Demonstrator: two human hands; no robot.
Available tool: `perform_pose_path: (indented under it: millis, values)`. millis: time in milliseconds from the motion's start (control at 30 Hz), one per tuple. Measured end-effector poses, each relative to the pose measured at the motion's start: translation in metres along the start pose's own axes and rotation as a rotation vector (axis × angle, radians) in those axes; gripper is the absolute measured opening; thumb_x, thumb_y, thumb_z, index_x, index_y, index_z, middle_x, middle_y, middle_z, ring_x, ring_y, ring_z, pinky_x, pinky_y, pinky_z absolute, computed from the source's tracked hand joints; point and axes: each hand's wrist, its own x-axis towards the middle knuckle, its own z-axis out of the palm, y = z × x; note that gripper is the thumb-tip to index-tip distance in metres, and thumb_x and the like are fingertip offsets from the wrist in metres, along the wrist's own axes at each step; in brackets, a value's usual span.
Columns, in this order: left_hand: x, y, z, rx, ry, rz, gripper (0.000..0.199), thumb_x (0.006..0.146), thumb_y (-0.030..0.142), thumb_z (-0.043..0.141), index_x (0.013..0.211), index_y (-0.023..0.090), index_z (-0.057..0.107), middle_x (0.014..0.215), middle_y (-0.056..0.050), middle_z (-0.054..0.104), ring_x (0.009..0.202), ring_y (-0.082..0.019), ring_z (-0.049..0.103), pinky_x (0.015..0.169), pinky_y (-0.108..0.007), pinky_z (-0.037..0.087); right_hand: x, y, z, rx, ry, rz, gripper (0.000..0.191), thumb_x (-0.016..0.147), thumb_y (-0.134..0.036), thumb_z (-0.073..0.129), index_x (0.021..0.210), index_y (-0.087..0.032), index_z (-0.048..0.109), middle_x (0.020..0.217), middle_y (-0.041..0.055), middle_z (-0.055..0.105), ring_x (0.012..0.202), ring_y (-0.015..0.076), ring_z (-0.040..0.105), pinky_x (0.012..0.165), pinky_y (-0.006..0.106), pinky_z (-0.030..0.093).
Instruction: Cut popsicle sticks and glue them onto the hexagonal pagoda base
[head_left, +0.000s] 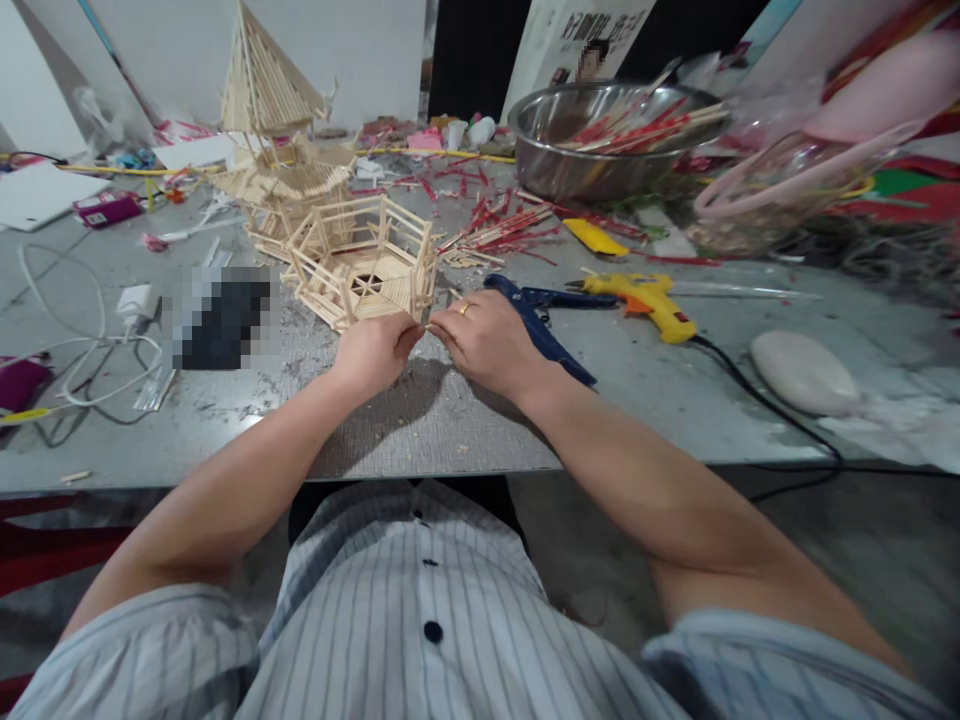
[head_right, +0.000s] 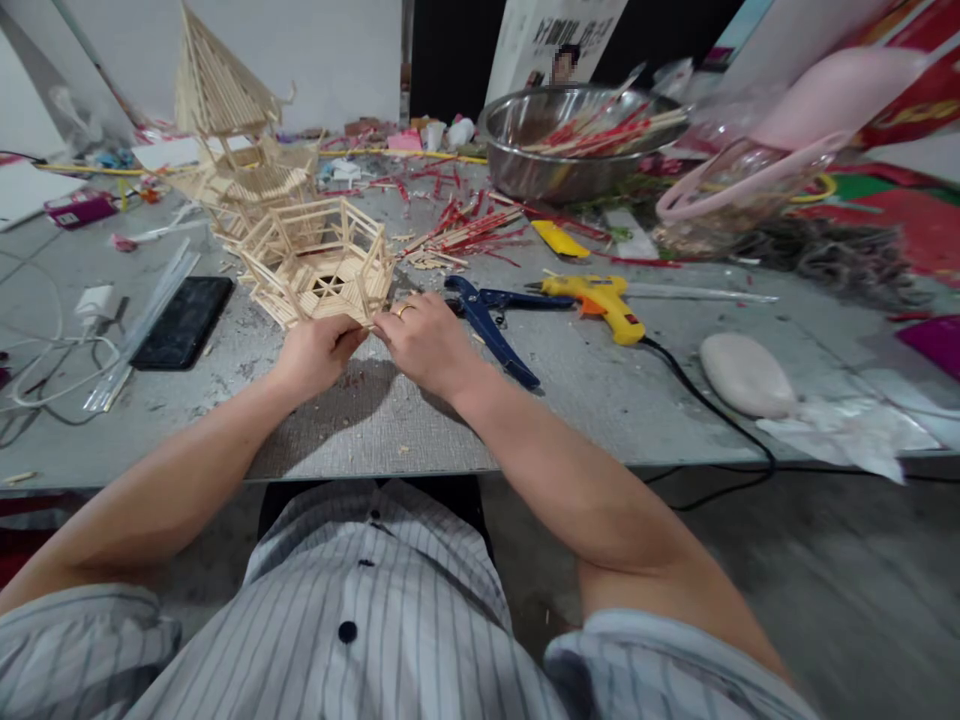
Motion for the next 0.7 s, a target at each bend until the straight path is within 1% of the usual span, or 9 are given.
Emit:
perform_pose_path:
  millis: [133, 300, 433, 533, 633, 700]
  values:
    - [-0.002, 0.005, -0.004, 0.087, -0.052, -0.038, 0.025, 0.097, 0.026, 0.050, 0.089, 0.015, 0.071, 0.085, -0.010, 0.072, 0.078, -0.024, 0.065, 0.059, -0.030, 0.031, -0.002, -0.005, 0.001, -0.062, 0.010, 0.004, 0.039, 0.099, -0.032, 0.035, 0.086, -0.015, 0.068, 0.075, 0.0085, 0.067, 0.077, 0.0213, 0.056, 0.074, 0.035, 0.032]
    - [-0.003, 0.006, -0.003, 0.136, -0.054, -0.053, 0.027, 0.097, 0.027, 0.048, 0.093, 0.015, 0.072, 0.088, -0.011, 0.074, 0.082, -0.026, 0.067, 0.060, -0.031, 0.035, -0.002, -0.009, 0.001, -0.081, -0.023, 0.043, 0.033, 0.097, -0.028, 0.040, 0.085, -0.015, 0.068, 0.076, 0.0084, 0.068, 0.077, 0.0213, 0.057, 0.074, 0.035, 0.031]
    - [-0.003, 0.006, 0.000, 0.139, -0.038, -0.075, 0.028, 0.097, 0.029, 0.048, 0.093, 0.016, 0.072, 0.085, -0.012, 0.073, 0.079, -0.027, 0.067, 0.059, -0.031, 0.036, 0.000, -0.014, -0.002, -0.073, -0.062, 0.070, 0.032, 0.097, -0.026, 0.041, 0.086, -0.014, 0.068, 0.078, 0.0089, 0.069, 0.077, 0.0217, 0.059, 0.074, 0.035, 0.032]
    - [-0.003, 0.008, 0.002, 0.136, -0.025, -0.107, 0.029, 0.097, 0.031, 0.048, 0.091, 0.016, 0.072, 0.080, -0.012, 0.071, 0.075, -0.026, 0.066, 0.057, -0.031, 0.035, 0.002, -0.019, -0.004, -0.064, -0.100, 0.111, 0.034, 0.097, -0.025, 0.038, 0.083, -0.014, 0.068, 0.077, 0.0102, 0.069, 0.075, 0.0218, 0.059, 0.072, 0.035, 0.032]
    - [-0.002, 0.007, 0.004, 0.110, 0.008, -0.122, 0.028, 0.096, 0.030, 0.049, 0.085, 0.016, 0.071, 0.073, -0.010, 0.068, 0.067, -0.023, 0.062, 0.054, -0.029, 0.031, 0.003, -0.017, -0.002, -0.012, -0.112, 0.143, 0.037, 0.097, -0.026, 0.035, 0.082, -0.013, 0.066, 0.076, 0.0114, 0.068, 0.074, 0.0218, 0.058, 0.072, 0.036, 0.033]
    - [-0.001, 0.002, 0.005, 0.046, 0.048, -0.072, 0.027, 0.094, 0.028, 0.051, 0.078, 0.016, 0.069, 0.067, -0.007, 0.064, 0.062, -0.019, 0.057, 0.053, -0.027, 0.029, 0.003, -0.011, 0.000, 0.098, -0.097, 0.115, 0.038, 0.098, -0.029, 0.033, 0.085, -0.014, 0.065, 0.079, 0.0116, 0.068, 0.076, 0.0218, 0.058, 0.073, 0.035, 0.035]
